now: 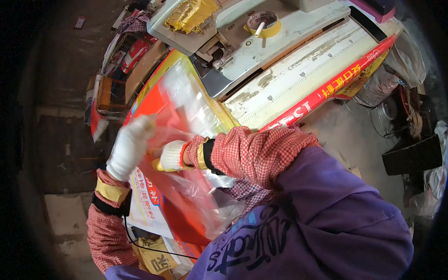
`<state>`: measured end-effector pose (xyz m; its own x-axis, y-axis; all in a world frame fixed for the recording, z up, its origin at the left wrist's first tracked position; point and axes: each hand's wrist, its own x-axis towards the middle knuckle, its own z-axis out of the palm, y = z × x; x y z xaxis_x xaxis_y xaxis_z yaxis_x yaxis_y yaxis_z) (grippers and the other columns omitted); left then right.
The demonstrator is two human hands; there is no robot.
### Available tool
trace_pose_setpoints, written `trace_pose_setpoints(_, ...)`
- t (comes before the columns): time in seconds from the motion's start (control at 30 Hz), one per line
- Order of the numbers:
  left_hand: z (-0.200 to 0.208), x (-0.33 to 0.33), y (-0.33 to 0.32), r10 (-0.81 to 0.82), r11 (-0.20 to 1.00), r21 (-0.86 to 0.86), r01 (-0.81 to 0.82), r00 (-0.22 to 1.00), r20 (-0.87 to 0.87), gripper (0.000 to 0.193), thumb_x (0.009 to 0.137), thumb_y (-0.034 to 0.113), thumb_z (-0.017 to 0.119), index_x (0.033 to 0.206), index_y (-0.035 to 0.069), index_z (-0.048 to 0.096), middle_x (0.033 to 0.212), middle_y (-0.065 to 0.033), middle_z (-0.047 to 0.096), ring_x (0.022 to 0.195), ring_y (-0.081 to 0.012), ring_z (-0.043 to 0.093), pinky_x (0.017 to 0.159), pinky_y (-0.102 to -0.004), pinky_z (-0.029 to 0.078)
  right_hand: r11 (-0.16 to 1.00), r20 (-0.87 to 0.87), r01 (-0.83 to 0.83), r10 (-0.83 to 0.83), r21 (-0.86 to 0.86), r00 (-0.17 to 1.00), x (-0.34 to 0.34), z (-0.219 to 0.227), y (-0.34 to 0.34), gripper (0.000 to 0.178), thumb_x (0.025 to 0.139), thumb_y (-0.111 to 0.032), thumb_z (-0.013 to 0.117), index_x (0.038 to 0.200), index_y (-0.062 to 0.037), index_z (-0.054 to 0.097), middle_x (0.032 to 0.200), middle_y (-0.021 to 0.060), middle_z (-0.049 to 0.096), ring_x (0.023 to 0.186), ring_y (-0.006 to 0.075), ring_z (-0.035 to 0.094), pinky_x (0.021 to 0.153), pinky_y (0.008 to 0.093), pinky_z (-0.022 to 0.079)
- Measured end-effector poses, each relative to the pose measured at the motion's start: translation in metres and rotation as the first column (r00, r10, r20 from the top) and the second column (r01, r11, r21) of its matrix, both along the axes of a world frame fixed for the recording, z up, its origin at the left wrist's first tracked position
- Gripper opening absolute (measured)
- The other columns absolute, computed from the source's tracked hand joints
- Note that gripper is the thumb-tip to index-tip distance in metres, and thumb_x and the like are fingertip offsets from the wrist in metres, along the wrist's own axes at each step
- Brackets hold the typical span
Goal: Manually inserting inner plastic liners into large woven bags and sealing them using an industrial sewing machine.
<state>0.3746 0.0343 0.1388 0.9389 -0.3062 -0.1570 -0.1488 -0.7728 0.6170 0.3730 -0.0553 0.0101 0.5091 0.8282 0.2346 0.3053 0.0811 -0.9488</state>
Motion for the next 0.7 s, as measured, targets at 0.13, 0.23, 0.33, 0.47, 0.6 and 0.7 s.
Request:
trace_pose_setpoints(0.13,0.027,0.016,0.024,-0.184,0.518,0.811,-0.270,0.891,0.414,0.022,0.084,0.010,0.047,0.104,0.002,0.054,0.078,-0.0117,0.061,0.075,-0.0262,0.060,0.062,-0.0384,0.049,0.959,0.060,-0.041,0.060,-0.279,0.996,0.013,0.002,0.006,0.043,0.078,-0.028,0.047,0.116,-0.0100,0.054,0.085,0.0192,0.064,0.077,0.0327,0.062,0.072,0.0409,0.048)
trace_pose_setpoints(0.23,0.050,0.042,0.018,-0.366,0.222,0.937,-0.271,0.867,0.338,0.015,0.079,0.011,0.048,0.084,0.003,0.060,0.078,-0.0179,0.062,0.075,-0.0335,0.062,0.063,-0.0402,0.049,0.957,0.350,-0.034,0.139,-0.288,0.926,-0.005,-0.002,0.020,0.039,0.076,-0.026,0.047,0.109,-0.0085,0.058,0.086,0.0185,0.064,0.079,0.0332,0.062,0.073,0.0417,0.049)
trace_pose_setpoints(0.33,0.083,0.075,-0.004,-0.341,-0.075,0.886,-0.458,0.847,0.409,0.013,0.077,0.013,0.052,0.070,0.007,0.062,0.075,-0.0124,0.062,0.073,-0.0266,0.063,0.063,-0.0358,0.051,0.903,0.699,-0.045,0.361,-0.427,0.617,-0.056,-0.024,0.028,0.014,0.066,-0.014,0.062,0.077,-0.0110,0.071,0.081,0.0069,0.067,0.069,0.0217,0.065,0.053,0.0354,0.051)
trace_pose_setpoints(0.47,0.134,0.118,-0.029,-0.798,-0.077,0.652,-0.754,0.439,0.413,0.012,0.079,0.013,0.051,0.074,0.011,0.063,0.082,-0.0072,0.059,0.070,-0.0240,0.061,0.059,-0.0350,0.051,0.877,0.281,-0.389,0.464,-0.282,0.840,-0.122,-0.089,0.016,0.028,0.078,-0.023,0.052,0.097,-0.0067,0.064,0.088,0.0111,0.065,0.080,0.0267,0.062,0.073,0.0375,0.049)
trace_pose_setpoints(0.6,0.141,0.138,-0.046,-0.520,-0.058,0.757,-0.651,0.667,0.534,0.016,0.078,0.015,0.054,0.088,0.006,0.062,0.091,-0.0113,0.061,0.082,-0.0291,0.064,0.067,-0.0391,0.052,0.622,0.197,-0.438,0.694,-0.649,0.693,-0.110,-0.168,-0.034,0.026,0.081,-0.017,0.049,0.099,-0.0039,0.062,0.093,0.0104,0.063,0.087,0.0240,0.059,0.079,0.0366,0.046)
trace_pose_setpoints(0.7,0.129,0.140,-0.057,-0.298,-0.005,0.787,-0.617,0.752,0.588,0.027,0.083,0.021,0.045,0.099,0.007,0.060,0.099,-0.0160,0.062,0.091,-0.0328,0.062,0.073,-0.0438,0.051,0.693,0.241,-0.297,0.566,-0.656,0.788,-0.082,-0.164,-0.073,0.024,0.083,-0.013,0.047,0.100,-0.0017,0.059,0.097,0.0100,0.062,0.092,0.0220,0.057,0.083,0.0359,0.044)
